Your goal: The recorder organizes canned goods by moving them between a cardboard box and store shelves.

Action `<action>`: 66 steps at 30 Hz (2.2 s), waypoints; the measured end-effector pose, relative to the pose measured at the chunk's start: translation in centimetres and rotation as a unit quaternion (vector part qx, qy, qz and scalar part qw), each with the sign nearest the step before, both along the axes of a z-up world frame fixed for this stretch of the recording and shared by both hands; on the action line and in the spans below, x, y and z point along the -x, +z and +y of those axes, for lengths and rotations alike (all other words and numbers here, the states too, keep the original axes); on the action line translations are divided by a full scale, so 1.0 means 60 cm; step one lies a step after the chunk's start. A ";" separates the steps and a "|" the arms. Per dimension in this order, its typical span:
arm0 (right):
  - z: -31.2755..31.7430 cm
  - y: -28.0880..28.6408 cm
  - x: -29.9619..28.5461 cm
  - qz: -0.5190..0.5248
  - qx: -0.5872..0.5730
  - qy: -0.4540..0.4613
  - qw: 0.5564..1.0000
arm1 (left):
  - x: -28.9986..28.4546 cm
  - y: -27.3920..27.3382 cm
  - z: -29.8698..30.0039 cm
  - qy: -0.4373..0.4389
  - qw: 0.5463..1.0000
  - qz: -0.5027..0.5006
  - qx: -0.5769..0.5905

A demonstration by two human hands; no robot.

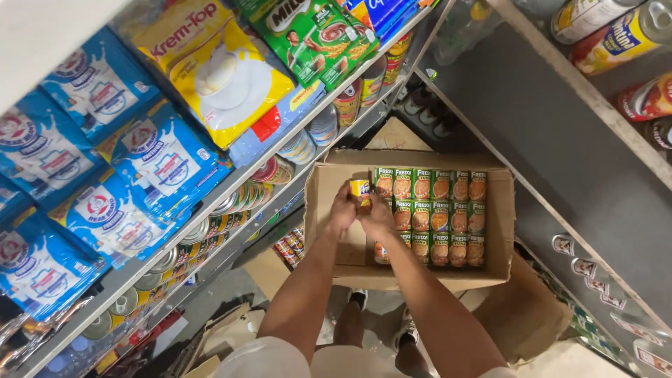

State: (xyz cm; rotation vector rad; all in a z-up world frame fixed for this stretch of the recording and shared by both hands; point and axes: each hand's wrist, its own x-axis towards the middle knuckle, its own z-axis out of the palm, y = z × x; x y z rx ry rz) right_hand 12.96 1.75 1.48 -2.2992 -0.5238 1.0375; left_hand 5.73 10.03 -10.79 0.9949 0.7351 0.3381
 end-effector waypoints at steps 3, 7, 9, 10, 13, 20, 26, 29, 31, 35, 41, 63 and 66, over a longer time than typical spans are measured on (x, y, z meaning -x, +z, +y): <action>0.002 -0.006 0.016 0.030 -0.040 -0.028 0.998 | -0.009 0.060 0.005 0.032 0.991 0.085 0.098; -0.024 -0.117 0.017 -0.034 -0.122 0.000 0.992 | -0.014 0.034 0.005 0.026 0.998 0.064 0.014; -0.031 -0.132 0.011 -0.101 -0.155 0.043 0.982 | -0.025 0.048 0.003 0.022 0.993 0.062 -0.094; -0.034 -0.114 0.009 -0.103 -0.155 0.041 0.982 | -0.024 0.045 0.005 0.021 0.994 0.060 -0.094; -0.036 -0.052 -0.005 -0.084 -0.125 0.051 0.987 | -0.027 0.055 0.009 -0.030 0.984 0.034 -0.175; -0.058 0.019 -0.081 -0.078 -0.146 -0.017 0.986 | -0.060 0.132 -0.024 0.110 0.896 0.262 -0.342; -0.049 0.293 -0.170 -0.145 -0.239 -0.052 0.959 | -0.163 0.318 -0.027 0.161 0.917 0.080 -0.357; -0.058 0.388 -0.212 -0.201 -0.285 -0.040 0.936 | -0.214 0.408 -0.020 0.154 0.909 0.012 -0.388; -0.071 0.427 -0.221 -0.204 -0.296 -0.039 0.932 | -0.232 0.454 -0.024 0.142 0.919 0.014 -0.367; -0.086 0.466 -0.229 -0.214 -0.274 -0.042 0.937 | -0.257 0.516 -0.035 0.119 0.929 -0.035 -0.349; -0.111 0.491 -0.239 -0.187 -0.302 -0.048 0.934 | -0.281 0.588 -0.052 0.088 0.943 -0.057 -0.316; -0.082 0.567 -0.295 -0.362 -0.362 -0.004 0.859 | -0.338 0.684 0.005 0.041 0.927 -0.145 -0.344; -0.088 0.584 -0.315 -0.449 -0.340 0.010 0.826 | -0.382 0.685 0.019 0.033 0.907 -0.206 -0.365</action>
